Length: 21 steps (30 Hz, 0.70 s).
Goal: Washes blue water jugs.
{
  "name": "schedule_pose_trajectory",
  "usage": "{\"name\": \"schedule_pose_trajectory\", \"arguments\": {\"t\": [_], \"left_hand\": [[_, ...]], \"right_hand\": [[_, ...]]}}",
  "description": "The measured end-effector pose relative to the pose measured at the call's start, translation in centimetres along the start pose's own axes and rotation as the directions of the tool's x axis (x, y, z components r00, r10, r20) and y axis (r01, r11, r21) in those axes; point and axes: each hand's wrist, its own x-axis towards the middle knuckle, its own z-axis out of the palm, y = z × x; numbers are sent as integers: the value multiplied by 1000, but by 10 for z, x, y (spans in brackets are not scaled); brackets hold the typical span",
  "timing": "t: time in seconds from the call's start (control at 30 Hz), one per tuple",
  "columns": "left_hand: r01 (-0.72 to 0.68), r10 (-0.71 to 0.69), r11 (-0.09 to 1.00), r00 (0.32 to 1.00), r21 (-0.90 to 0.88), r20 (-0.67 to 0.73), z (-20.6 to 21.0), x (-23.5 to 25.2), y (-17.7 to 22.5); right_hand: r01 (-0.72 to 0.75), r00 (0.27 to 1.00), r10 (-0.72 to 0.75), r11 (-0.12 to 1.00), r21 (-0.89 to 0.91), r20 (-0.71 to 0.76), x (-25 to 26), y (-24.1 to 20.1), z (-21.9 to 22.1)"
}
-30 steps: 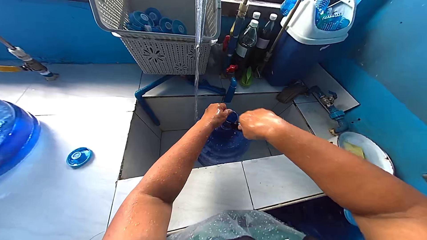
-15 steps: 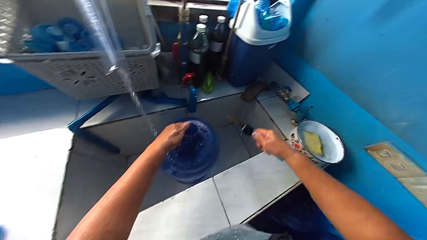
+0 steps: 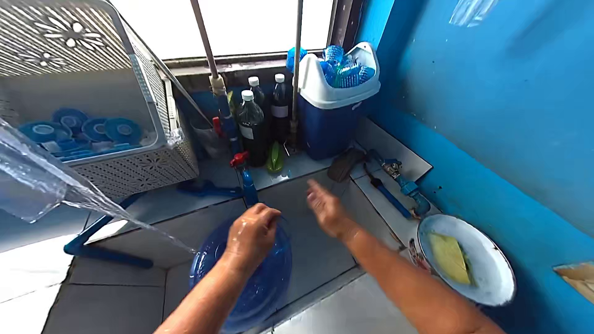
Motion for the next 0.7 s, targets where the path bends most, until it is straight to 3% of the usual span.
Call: {"name": "schedule_pose_trajectory", "arguments": {"t": [0.07, 0.1, 0.13, 0.17, 0.2, 0.27, 0.3, 0.33, 0.37, 0.4, 0.43, 0.47, 0.57, 0.6, 0.63, 0.7], "left_hand": [[-37, 24, 995, 990, -93, -138, 19, 5, 7], [-1, -15, 992, 991, -125, -133, 19, 3, 8], [78, -83, 990, 996, -119, -40, 11, 0, 7], [158, -154, 987, 983, -37, 97, 1, -5, 3], [201, -219, 975, 950, 97, 223, -7, -10, -4], [241, -385, 903, 821, 356, 422, -16, -17, -17], [237, -439, 866, 782, 441, 443, -18, -19, -21], [232, -443, 853, 797, 468, 411, -20, -20, -26], [254, -454, 844, 809, 473, 375, -24, -20, -32], [294, -475, 831, 817, 473, 326, -31, -19, -39], [346, -500, 814, 827, 467, 258, -39, -16, -47], [406, -530, 792, 828, 455, 184, -48, -15, -55], [592, -661, 695, 749, 409, 38, -72, -16, -87], [641, -700, 667, 713, 379, 27, -77, -19, -99], [667, -721, 651, 693, 363, 21, -80, -23, -112], [674, -717, 653, 697, 346, -4, -78, -32, -131]], "right_hand": [[110, 983, -154, 926, 360, 97, -13, -39, 27], [198, 975, -223, 908, 369, 25, -11, -52, 23], [352, 935, -328, 894, 277, -132, -3, -61, 7], [526, 822, -471, 844, 107, -320, 13, -68, -20], [632, 643, -584, 770, -87, -496, 32, -78, -56], [641, 283, -613, 693, -330, -737, 76, -102, -136], [602, 162, -572, 703, -379, -804, 106, -111, -170], [534, 158, -520, 760, -370, -839, 138, -114, -196], [417, 320, -440, 861, -292, -839, 165, -111, -210], [275, 536, -326, 940, -204, -779, 180, -109, -216], [174, 681, -240, 971, -165, -692, 185, -108, -219], [174, 726, -241, 970, -167, -644, 178, -108, -220], [375, 694, -444, 895, -241, -567, 101, -87, -209], [386, 749, -446, 895, -224, -490, 64, -70, -207], [339, 828, -387, 922, -189, -405, 28, -49, -208], [78, 961, -130, 975, -210, -244, -42, 5, -219]]}}
